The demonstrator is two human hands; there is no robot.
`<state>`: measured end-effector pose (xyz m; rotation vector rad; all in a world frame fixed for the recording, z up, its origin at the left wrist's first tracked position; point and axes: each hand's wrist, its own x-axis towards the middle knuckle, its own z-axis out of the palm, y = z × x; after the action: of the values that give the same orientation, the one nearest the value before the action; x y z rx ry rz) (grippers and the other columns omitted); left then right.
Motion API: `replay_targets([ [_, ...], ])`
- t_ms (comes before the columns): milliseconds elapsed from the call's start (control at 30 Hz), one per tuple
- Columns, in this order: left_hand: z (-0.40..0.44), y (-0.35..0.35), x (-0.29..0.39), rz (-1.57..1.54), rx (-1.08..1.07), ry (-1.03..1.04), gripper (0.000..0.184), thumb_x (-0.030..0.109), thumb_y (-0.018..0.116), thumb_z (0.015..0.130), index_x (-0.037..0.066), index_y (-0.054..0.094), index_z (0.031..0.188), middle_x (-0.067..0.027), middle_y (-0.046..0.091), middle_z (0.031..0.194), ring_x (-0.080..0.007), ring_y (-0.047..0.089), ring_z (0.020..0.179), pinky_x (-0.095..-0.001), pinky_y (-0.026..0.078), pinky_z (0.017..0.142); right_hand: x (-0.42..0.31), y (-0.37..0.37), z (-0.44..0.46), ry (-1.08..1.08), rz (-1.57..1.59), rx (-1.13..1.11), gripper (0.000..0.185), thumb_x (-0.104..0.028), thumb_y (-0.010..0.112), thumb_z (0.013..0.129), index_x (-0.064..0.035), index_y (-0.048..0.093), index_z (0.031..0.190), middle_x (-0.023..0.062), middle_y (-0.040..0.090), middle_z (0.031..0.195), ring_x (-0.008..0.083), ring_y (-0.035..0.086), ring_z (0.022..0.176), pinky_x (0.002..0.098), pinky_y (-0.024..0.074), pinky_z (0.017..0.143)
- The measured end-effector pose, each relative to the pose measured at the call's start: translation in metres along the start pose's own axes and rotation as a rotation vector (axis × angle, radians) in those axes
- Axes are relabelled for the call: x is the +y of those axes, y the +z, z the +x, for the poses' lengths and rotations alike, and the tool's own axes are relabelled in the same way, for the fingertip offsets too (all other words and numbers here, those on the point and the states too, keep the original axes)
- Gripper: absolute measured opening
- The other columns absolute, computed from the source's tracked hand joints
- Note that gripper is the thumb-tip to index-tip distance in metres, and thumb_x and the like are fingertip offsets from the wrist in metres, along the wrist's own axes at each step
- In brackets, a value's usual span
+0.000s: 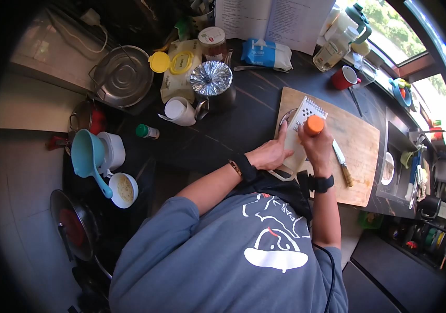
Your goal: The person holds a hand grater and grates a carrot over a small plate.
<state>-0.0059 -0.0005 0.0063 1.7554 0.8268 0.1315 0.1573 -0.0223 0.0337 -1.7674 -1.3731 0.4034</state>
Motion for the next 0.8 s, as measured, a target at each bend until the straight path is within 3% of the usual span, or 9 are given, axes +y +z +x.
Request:
replay_targets([
  [400, 0.002, -0.001, -0.002, 0.033, 0.002, -0.004, 0.09, 0.024, 0.048, 0.099, -0.009, -0.024, 0.14, -0.0397, 0.057, 0.108, -0.0486, 0.06, 0.101, -0.0433, 0.045, 0.093, 0.004, 0.004, 0.006, -0.066, -0.03, 0.045, 0.032, -0.016, 0.075, 0.076, -0.0007, 0.059, 0.099, 0.0199, 0.068, 0.086, 0.0344, 0.069, 0.081, 0.0386, 0.0537, 0.071],
  [533, 0.001, -0.001, 0.0, 0.013, 0.011, 0.012, 0.089, 0.024, 0.048, 0.099, -0.008, -0.024, 0.141, -0.039, 0.058, 0.108, -0.0481, 0.06, 0.101, -0.043, 0.045, 0.093, 0.006, 0.005, 0.001, 0.031, 0.035, 0.004, 0.032, -0.016, 0.075, 0.077, -0.0006, 0.058, 0.1, 0.0203, 0.068, 0.086, 0.0351, 0.069, 0.081, 0.0394, 0.0537, 0.07],
  [633, 0.0, -0.001, 0.001, 0.015, 0.006, 0.001, 0.09, 0.024, 0.048, 0.099, -0.007, -0.024, 0.141, -0.0385, 0.058, 0.109, -0.0478, 0.061, 0.101, -0.0429, 0.045, 0.093, 0.012, 0.007, 0.021, -0.063, 0.003, 0.136, 0.031, -0.018, 0.074, 0.078, -0.0016, 0.058, 0.098, 0.0199, 0.068, 0.083, 0.0371, 0.068, 0.079, 0.0403, 0.0537, 0.068],
  [800, 0.001, -0.001, -0.003, -0.016, 0.013, 0.013, 0.09, 0.023, 0.049, 0.099, -0.007, -0.024, 0.141, -0.0387, 0.058, 0.108, -0.0478, 0.061, 0.1, -0.0428, 0.045, 0.093, 0.009, -0.001, 0.011, -0.041, -0.031, 0.085, 0.032, -0.018, 0.075, 0.077, -0.0018, 0.058, 0.098, 0.0198, 0.068, 0.083, 0.0369, 0.068, 0.08, 0.0399, 0.0539, 0.068],
])
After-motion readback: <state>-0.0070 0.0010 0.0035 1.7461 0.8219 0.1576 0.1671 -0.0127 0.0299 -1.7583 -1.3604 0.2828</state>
